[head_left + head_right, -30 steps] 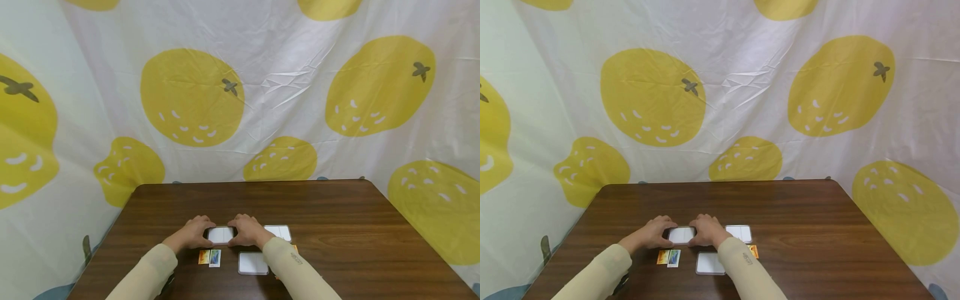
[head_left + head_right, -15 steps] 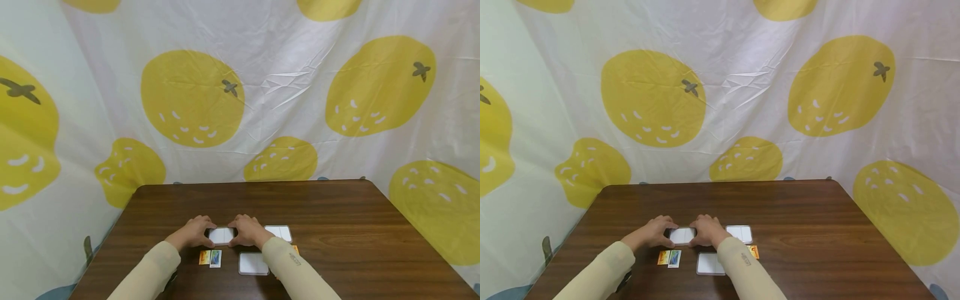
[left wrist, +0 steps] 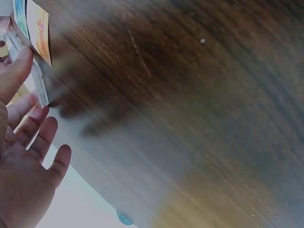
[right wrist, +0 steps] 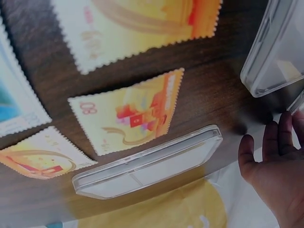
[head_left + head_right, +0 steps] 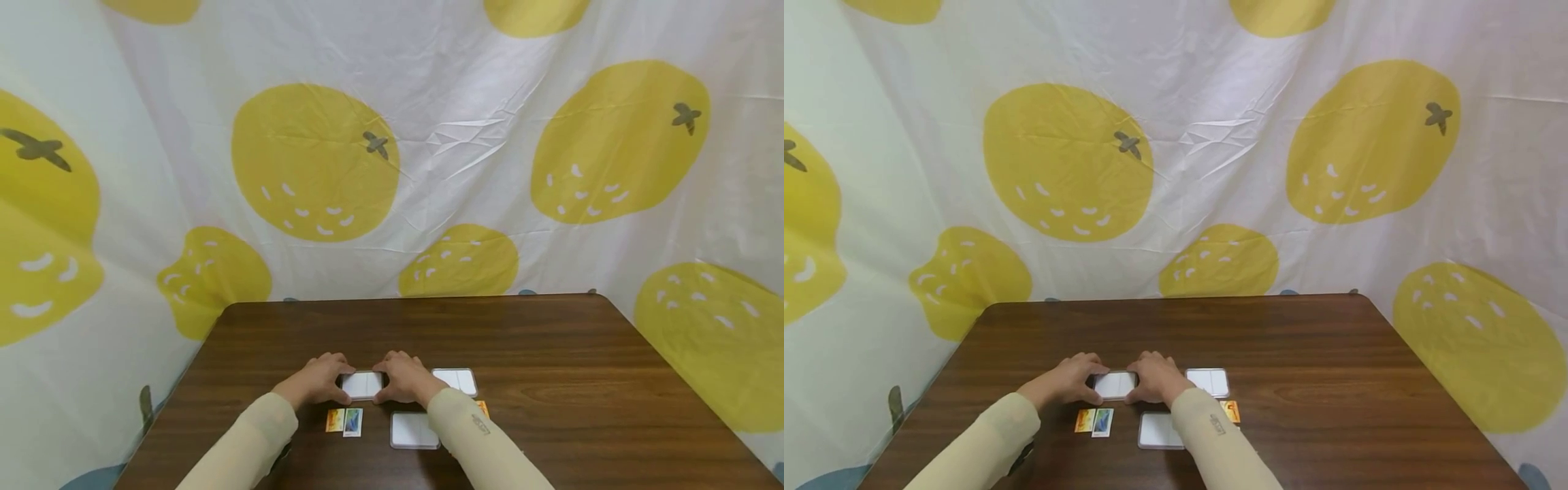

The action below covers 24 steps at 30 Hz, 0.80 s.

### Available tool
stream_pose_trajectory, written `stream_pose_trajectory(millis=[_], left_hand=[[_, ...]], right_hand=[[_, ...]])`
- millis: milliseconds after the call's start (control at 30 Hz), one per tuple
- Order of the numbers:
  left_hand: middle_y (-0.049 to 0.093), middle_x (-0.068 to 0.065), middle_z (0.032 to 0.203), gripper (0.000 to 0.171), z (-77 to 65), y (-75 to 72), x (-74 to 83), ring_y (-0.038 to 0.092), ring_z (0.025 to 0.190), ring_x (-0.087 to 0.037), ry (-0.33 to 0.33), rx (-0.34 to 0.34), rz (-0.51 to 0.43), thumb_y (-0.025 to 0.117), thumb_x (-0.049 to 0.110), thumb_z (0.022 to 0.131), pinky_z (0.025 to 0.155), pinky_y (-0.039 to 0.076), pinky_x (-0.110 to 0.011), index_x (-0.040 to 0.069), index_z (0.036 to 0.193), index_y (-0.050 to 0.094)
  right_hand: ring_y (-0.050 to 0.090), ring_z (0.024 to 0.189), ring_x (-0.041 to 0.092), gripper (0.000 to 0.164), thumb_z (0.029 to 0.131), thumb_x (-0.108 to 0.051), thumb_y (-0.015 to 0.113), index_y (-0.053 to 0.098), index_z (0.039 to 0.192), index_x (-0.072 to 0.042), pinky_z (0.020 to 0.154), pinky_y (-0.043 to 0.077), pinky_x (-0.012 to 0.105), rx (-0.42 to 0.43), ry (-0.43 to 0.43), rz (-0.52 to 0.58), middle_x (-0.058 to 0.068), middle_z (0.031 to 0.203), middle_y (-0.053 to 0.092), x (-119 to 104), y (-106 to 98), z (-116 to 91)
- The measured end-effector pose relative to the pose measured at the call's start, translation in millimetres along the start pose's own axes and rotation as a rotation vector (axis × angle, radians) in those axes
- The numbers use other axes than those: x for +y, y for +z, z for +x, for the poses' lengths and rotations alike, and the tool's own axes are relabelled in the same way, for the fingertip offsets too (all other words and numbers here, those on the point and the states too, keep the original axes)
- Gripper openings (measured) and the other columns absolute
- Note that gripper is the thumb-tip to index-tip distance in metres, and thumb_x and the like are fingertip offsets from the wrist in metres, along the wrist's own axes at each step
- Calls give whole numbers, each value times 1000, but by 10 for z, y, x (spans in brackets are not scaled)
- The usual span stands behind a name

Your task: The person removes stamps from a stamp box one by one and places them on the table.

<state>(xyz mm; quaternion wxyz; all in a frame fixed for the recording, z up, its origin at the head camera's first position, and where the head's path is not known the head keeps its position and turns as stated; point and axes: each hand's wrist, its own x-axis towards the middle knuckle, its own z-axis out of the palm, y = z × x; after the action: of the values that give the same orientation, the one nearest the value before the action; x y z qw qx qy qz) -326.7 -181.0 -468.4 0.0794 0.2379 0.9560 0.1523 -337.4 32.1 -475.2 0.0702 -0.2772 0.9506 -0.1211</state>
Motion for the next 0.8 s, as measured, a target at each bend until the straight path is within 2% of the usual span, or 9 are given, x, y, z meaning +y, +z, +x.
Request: stream_pose_trajectory(millis=[267,533,700,800], left_hand=[[58,-9,116,51,10,-3,-19,52,111,-31,-10,-1,-7,86,24,76,94,38,-52,5,121,69],[57,-10,117,55,-33,11,-37,53,109,-32,14,2,-12,85,24,77,92,40,-55,4,124,64],[52,-17,131,71,-67,-49,-97,47,123,-38,-28,22,-72,81,33,80,101,34,-62,6,139,53],[48,-21,137,71,-103,-128,-154,44,128,-41,-53,96,-77,73,41,87,103,31,-64,5,143,49]], right_hand=[[48,120,28,62,80,-44,80,64,132,-15,98,39,51,2,-6,3,6,127,56,-23,-2,-4],[47,125,29,66,82,-45,79,59,136,-14,101,38,52,-25,-1,-18,8,132,54,-56,-13,-25],[36,139,36,82,84,-42,78,41,150,-11,108,31,56,-24,22,126,17,148,42,-17,-104,-67],[34,139,39,80,88,-39,74,37,152,-8,108,32,55,34,21,203,20,150,39,140,-214,-138]])
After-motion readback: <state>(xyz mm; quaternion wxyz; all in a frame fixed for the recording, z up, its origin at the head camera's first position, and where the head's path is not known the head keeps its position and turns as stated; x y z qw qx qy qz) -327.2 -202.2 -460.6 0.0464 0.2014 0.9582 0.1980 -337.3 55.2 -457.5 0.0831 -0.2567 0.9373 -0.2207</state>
